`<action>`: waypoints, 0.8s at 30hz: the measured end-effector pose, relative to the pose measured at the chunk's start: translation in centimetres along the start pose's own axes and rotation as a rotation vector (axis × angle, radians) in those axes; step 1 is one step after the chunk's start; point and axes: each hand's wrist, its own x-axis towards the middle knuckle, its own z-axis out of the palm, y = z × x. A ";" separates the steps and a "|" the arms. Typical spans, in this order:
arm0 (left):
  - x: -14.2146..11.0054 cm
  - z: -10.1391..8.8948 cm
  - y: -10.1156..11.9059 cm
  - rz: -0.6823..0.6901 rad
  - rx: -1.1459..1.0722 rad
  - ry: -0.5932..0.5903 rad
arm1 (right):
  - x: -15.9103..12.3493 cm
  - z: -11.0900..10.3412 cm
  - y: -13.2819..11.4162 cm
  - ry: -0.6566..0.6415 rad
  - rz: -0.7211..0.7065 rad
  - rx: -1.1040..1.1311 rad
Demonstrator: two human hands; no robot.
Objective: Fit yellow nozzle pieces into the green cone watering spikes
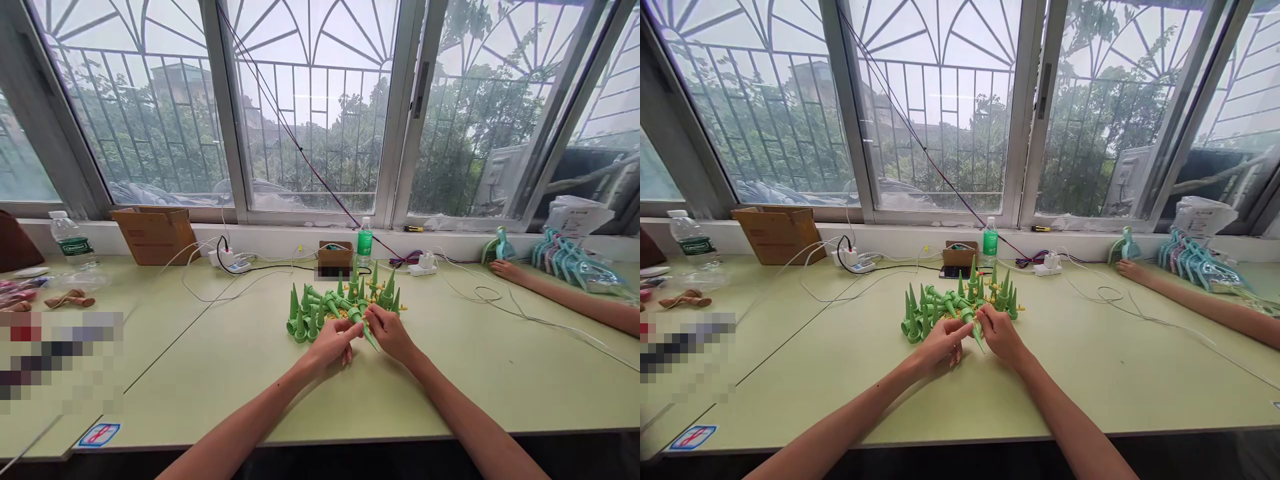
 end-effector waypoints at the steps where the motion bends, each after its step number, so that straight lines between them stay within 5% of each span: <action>1: -0.1 0.0 0.1 0.005 0.011 0.009 | 0.0 0.0 0.0 -0.001 -0.001 -0.001; 24: -0.4 0.1 0.1 0.273 0.320 0.186 | 0.0 0.0 0.0 0.007 -0.027 -0.036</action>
